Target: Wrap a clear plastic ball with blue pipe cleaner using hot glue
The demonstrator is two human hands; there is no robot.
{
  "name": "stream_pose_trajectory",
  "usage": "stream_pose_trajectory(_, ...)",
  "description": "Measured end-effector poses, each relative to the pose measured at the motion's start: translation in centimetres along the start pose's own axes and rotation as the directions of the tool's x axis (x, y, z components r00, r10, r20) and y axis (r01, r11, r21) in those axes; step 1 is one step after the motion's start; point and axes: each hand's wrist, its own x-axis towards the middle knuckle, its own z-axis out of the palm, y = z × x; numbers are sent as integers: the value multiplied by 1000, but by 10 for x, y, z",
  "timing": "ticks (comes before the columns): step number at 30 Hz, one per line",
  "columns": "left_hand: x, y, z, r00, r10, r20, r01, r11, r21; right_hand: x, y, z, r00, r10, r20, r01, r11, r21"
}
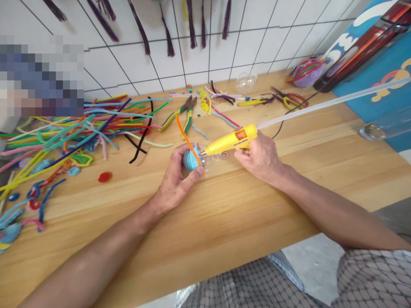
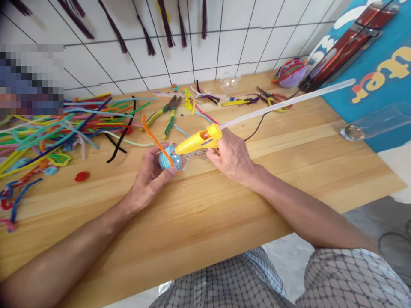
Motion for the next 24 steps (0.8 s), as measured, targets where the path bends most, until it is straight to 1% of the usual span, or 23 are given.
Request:
stream_pose_trajectory(6, 0, -1, 1, 1000, 9, 3, -9, 1000, -3, 0, -1, 0, 1000, -4, -9, 4, 1000, 16)
stream_pose_trajectory(14, 0, 1, 0, 1000, 12, 4, -12, 1000, 9, 1, -2, 0, 1000, 20, 13, -20, 1000, 21)
stream_pose_trajectory(18, 0, 0, 0, 1000, 26, -4, -26, 1000, 1, 0, 0, 2, 1000, 30, 0, -30, 999, 22)
stream_pose_trajectory(21, 0, -2, 0, 1000, 25, 2, -25, 1000, 8, 1, -1, 4, 997, 75, -12, -74, 996, 59)
stream_pose_trajectory(24, 1, -4, -1, 1000, 29, 0, -29, 999, 23, 6, -4, 0, 988, 155, -15, -150, 975, 166)
